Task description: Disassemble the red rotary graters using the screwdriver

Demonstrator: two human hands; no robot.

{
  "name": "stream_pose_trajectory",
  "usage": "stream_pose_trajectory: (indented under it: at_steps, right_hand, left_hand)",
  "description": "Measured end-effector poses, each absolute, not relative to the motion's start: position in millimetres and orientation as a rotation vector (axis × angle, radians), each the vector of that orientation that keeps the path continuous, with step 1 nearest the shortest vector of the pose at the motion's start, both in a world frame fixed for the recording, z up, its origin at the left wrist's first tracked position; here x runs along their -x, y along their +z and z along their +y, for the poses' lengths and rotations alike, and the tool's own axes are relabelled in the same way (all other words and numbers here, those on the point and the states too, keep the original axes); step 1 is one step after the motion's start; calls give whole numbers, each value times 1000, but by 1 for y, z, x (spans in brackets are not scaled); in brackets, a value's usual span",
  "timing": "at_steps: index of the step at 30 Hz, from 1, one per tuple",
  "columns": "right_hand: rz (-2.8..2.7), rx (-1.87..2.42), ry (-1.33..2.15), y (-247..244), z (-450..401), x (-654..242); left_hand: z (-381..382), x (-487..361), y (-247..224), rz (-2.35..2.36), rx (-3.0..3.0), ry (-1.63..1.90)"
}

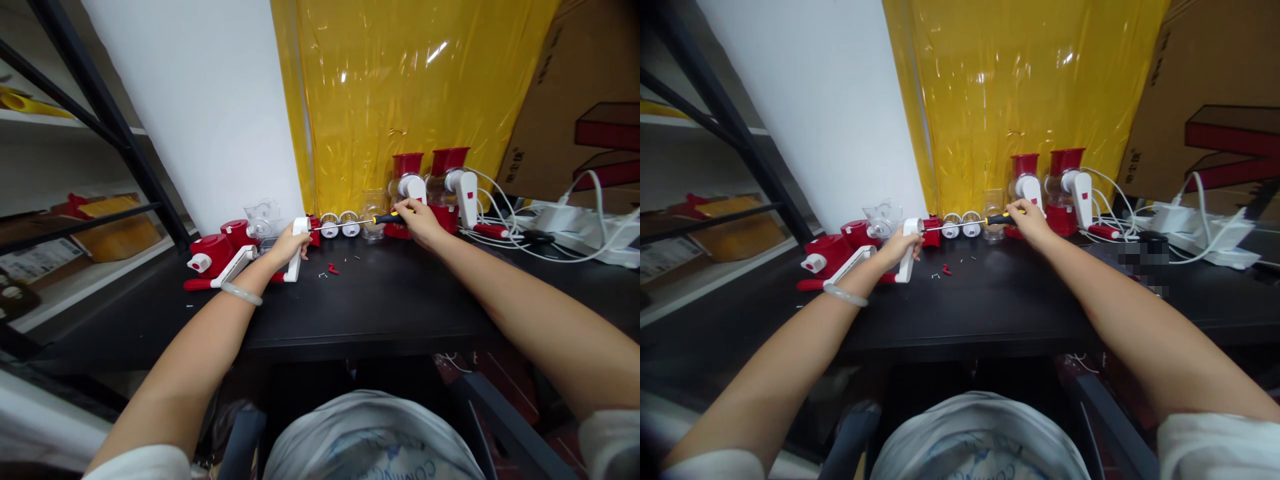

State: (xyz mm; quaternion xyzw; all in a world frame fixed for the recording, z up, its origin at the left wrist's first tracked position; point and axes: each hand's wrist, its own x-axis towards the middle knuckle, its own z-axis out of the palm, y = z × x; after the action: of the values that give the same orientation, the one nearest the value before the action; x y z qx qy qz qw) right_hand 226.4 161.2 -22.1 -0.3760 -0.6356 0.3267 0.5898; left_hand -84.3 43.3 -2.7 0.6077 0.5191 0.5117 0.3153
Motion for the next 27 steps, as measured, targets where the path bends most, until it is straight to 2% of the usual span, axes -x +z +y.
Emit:
stream_pose_trajectory:
  at_steps: [11,22,27]
  right_hand:
    - [-1260,645,1078,-12,146,-220]
    - [-1413,932,971,-16,156,-224]
    - [-1430,917,980,-14,151,-225]
  left_hand:
    - [37,79,1,1325,-1502,1396]
    - [40,80,1,1314,-1490,1427]
    - [40,80,0,1323,-1504,1429]
